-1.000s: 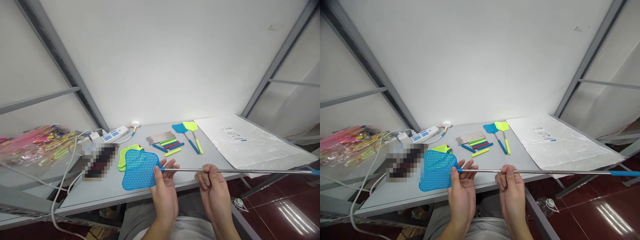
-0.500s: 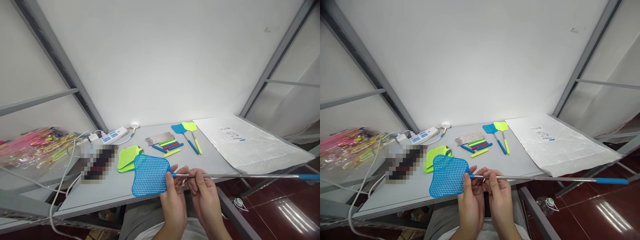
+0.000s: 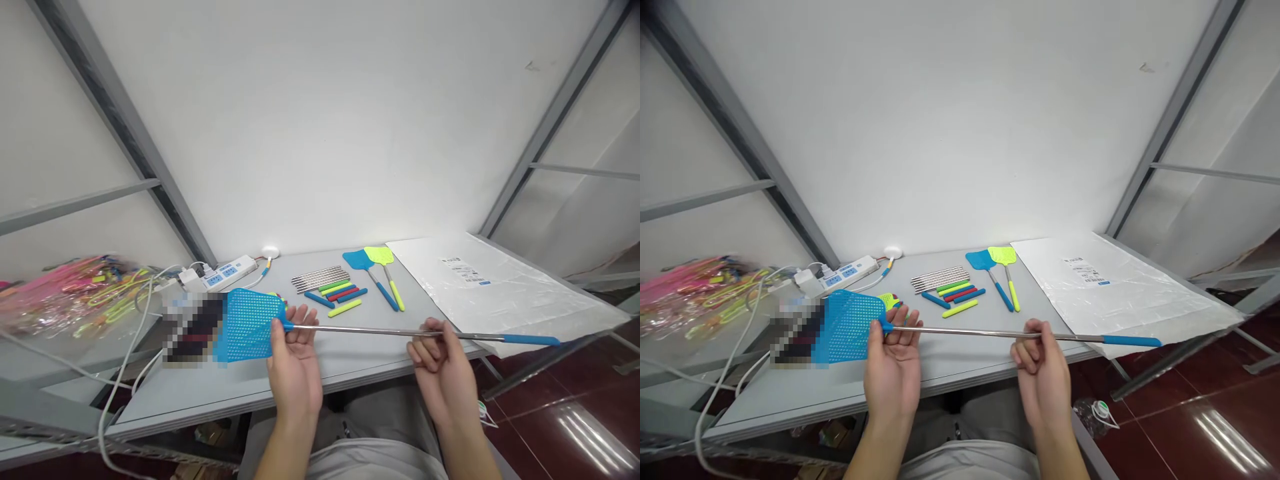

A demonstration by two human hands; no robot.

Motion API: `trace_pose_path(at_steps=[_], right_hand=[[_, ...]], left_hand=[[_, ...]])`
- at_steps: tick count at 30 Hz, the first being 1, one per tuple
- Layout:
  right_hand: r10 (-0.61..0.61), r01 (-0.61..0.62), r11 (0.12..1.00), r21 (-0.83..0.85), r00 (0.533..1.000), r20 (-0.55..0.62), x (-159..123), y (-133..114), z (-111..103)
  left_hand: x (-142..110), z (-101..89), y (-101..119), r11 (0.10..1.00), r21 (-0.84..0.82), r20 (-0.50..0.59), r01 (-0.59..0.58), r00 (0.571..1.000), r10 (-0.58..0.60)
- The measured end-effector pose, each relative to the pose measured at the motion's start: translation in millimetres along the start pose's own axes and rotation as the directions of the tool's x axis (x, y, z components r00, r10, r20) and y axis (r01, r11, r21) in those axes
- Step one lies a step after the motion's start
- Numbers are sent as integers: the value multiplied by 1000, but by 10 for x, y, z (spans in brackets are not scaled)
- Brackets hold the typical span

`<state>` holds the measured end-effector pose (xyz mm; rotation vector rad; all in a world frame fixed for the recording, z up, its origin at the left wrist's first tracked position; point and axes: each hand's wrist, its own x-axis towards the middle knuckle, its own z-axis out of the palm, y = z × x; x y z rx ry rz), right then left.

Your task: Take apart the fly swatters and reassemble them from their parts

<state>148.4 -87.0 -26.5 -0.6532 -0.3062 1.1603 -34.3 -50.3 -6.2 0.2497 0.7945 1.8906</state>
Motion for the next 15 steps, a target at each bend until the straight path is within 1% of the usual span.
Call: trace_pose_path(at_steps=[5, 8, 10, 13, 15], right_hand=[[-127, 132, 990, 44, 986, -111, 179, -307, -224], [-181, 187, 982, 28, 971, -157, 220, -409, -309], [-206, 212, 977, 18, 964, -165, 236, -429, -344], [-236, 244, 969, 27, 954, -184, 246, -421, -365], [-270, 280, 960, 23, 942, -198, 228, -402, -344]], left_hand=[[242, -57, 256, 994, -25, -26, -102, 995, 101], [341, -79, 340, 989, -52, -32, -137, 990, 136], [366, -83, 341, 991, -59, -33, -120, 992, 119], [356, -85, 287, 996, -50, -41, -79, 996, 77], [335, -87, 245, 995, -48, -47, -92, 995, 90]])
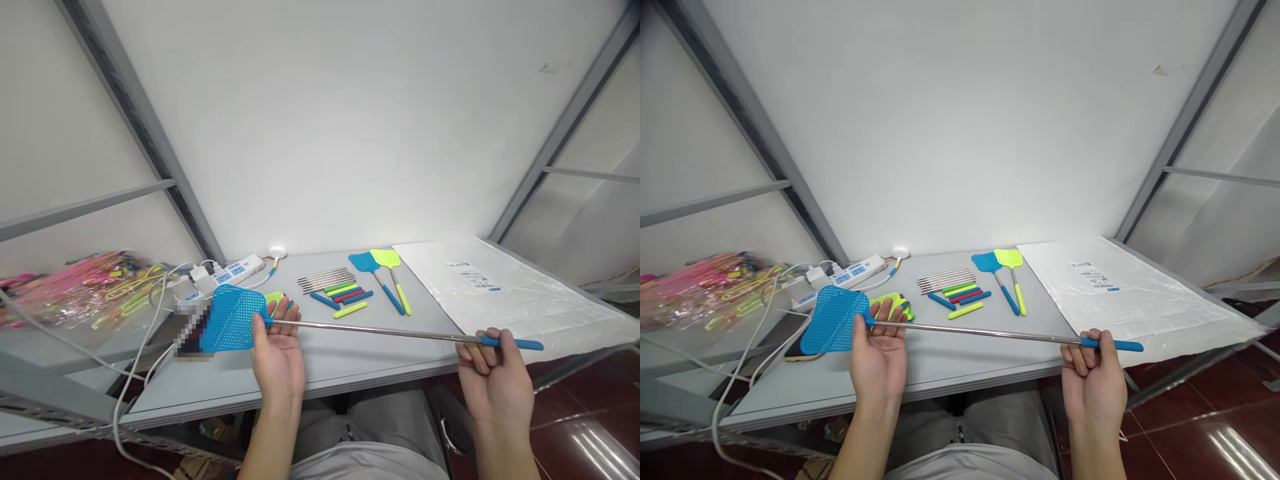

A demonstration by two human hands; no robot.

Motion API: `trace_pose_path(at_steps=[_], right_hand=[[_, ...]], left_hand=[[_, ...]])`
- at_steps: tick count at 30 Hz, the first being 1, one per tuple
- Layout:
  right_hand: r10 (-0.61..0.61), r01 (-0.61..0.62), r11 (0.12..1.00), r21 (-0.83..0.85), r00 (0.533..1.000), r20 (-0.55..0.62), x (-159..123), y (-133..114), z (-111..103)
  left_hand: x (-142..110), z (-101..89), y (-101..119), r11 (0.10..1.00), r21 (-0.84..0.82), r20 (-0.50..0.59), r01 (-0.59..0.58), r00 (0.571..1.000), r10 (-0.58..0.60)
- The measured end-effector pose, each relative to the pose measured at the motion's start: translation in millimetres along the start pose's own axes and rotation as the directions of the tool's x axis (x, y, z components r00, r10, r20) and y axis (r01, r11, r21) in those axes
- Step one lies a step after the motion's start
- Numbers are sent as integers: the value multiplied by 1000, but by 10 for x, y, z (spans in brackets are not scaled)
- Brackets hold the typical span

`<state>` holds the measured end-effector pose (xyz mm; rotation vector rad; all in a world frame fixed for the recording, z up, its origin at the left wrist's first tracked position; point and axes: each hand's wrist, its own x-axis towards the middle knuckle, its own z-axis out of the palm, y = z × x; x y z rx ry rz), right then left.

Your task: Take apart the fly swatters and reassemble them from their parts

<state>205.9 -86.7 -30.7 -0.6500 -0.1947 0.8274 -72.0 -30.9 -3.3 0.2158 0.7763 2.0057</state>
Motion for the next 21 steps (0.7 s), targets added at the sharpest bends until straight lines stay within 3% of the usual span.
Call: trace_pose_path(at_steps=[3, 6, 10, 15, 21], right_hand=[[-37, 37, 999, -12, 999, 22, -122, 64, 84], [24, -21, 999, -38, 998, 61, -339, 224, 205], [150, -140, 987, -84, 982, 119, -587, 453, 308], [140, -131, 988, -77, 982, 127, -709, 573, 352], [296, -277, 955, -107, 916, 271, -970, 711, 392]], left_hand=[[-67, -4, -60, 999, -8, -1, -49, 999, 49], [-201, 0, -172, 999, -1, 34, -49, 998, 49], [-421, -2, -380, 997, 41, 93, 62, 993, -66], [-683, -22, -553, 996, 34, 120, 84, 989, -87], [-984, -38, -684, 957, 74, 177, 280, 941, -289]])
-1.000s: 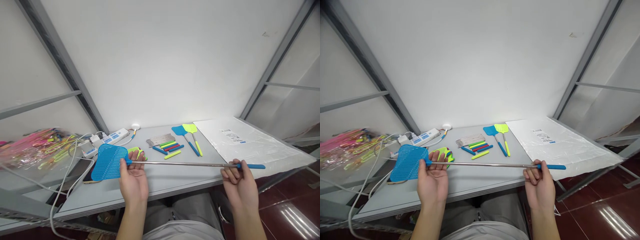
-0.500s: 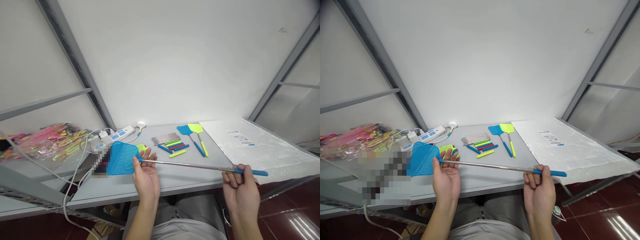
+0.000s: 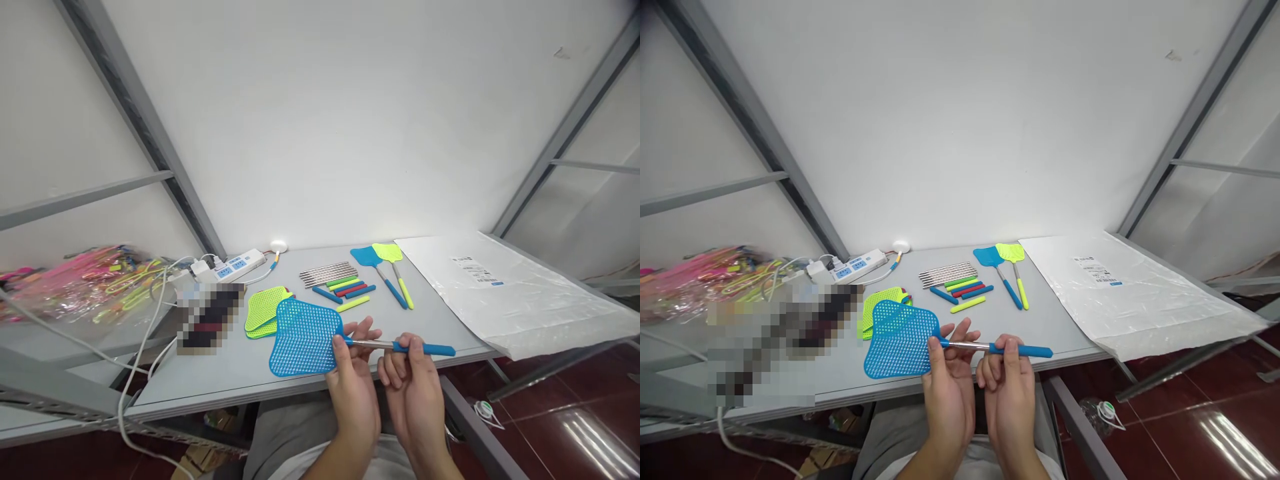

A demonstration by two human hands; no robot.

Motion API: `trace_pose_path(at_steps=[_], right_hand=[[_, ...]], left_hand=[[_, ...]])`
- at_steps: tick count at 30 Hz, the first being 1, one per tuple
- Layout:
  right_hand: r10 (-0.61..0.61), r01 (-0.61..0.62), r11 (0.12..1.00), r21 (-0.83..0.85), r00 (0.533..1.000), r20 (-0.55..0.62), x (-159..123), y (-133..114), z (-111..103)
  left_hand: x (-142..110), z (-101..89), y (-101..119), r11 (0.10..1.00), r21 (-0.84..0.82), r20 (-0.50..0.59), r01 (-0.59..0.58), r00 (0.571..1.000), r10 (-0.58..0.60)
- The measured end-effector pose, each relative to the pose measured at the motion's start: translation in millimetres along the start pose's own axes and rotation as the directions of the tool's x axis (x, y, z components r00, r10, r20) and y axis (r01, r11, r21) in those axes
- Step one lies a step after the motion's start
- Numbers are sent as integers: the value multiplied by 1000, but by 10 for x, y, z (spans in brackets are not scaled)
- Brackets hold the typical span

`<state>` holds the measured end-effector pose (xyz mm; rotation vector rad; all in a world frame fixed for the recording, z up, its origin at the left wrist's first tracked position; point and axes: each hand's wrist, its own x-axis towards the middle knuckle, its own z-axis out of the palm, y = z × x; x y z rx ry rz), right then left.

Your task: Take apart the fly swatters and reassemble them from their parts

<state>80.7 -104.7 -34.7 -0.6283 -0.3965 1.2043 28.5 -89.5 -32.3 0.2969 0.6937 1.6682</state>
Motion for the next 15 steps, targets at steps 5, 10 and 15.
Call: trace_pose_path(at_steps=[5, 10, 15], right_hand=[[-32, 33, 997, -69, 999, 23, 33, -74, -25], [40, -30, 976, -216, 998, 46, 266, -175, -238], [-28, 92, 830, -550, 992, 123, 341, -314, -440]], left_hand=[[42, -26, 8, 998, 52, 19, -37, 999, 36], [129, -55, 113, 988, 131, 49, -82, 996, 77], [261, -69, 241, 984, 118, 2, -132, 991, 132]])
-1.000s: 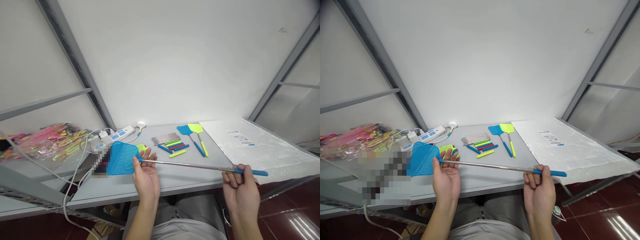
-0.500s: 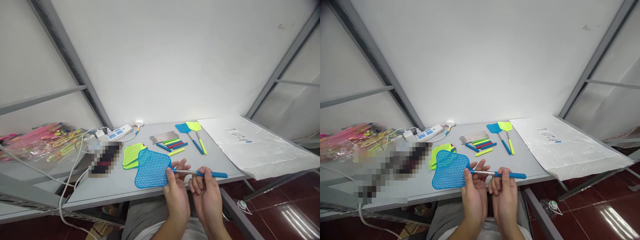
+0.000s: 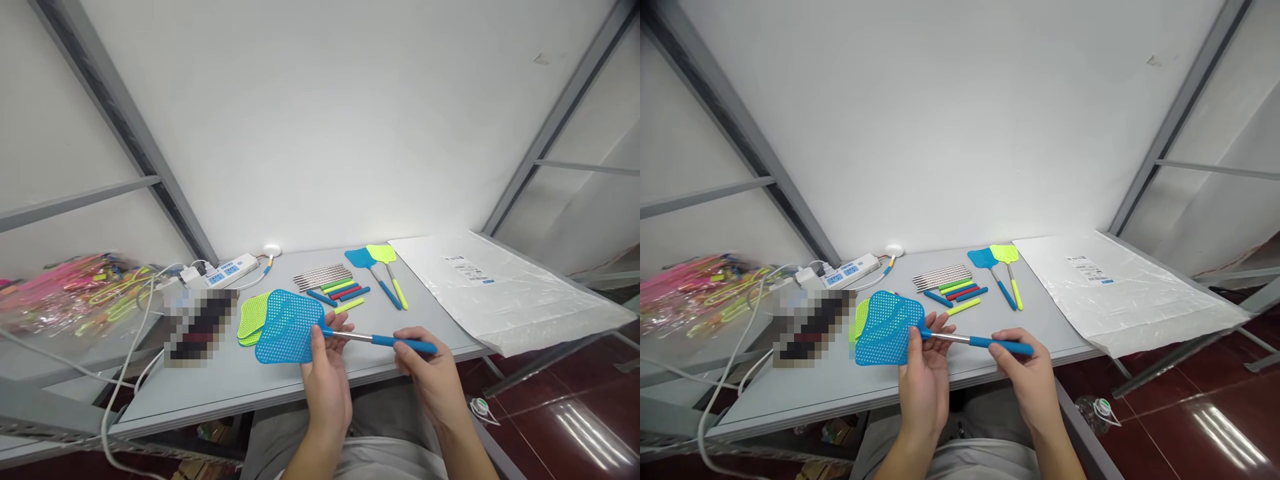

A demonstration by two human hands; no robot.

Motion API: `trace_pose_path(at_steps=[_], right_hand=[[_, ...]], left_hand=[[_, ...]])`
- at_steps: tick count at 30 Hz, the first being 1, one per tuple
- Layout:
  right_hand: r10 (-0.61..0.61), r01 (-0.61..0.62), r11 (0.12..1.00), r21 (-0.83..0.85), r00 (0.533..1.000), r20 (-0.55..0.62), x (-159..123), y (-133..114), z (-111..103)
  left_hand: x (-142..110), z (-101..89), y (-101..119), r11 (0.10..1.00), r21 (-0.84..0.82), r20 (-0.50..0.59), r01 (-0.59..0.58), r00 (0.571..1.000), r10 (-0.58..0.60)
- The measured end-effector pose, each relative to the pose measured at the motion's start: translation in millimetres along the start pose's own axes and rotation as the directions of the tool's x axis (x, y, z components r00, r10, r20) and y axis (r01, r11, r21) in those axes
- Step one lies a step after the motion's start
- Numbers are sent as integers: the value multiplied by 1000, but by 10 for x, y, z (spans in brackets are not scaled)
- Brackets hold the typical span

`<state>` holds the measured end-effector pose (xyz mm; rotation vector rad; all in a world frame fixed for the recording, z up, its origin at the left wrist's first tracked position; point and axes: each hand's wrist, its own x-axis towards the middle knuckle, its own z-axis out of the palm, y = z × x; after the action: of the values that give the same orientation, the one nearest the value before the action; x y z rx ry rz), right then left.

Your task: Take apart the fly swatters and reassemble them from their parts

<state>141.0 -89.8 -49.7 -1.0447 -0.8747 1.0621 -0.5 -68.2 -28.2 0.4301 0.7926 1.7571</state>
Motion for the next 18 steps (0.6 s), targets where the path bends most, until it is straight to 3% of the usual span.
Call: trace_pose_path(at_steps=[2, 5, 7, 9, 13, 15, 18], right_hand=[[-52, 71, 973, -221, 994, 92, -24, -72, -24], [-80, 221, 825, -519, 957, 280, -73, -185, 49], [-60, 305, 739, -601, 918, 392, -113, -210, 146], [-69, 351, 716, -603, 895, 440, -151, -181, 236], [-152, 332, 722, -607, 932, 329, -107, -55, 234], [-185, 273, 678, -682, 962, 201, 19, -15, 105], [-172, 94, 537, -838, 985, 1, 311, -13, -178]], left_hand=[[72, -26, 38, 1000, -1, -15, -17, 1000, 17], [147, -61, 74, 999, 47, 25, -11, 1000, 10], [151, -72, 73, 992, 126, 119, 15, 992, -30], [121, -77, 52, 971, 235, 252, 48, 962, -108], [69, -97, 8, 864, 504, 462, -7, 847, -263], [96, -115, 8, 792, 592, 526, -146, 814, -244], [198, -148, 18, 718, 619, 573, -319, 808, -135]])
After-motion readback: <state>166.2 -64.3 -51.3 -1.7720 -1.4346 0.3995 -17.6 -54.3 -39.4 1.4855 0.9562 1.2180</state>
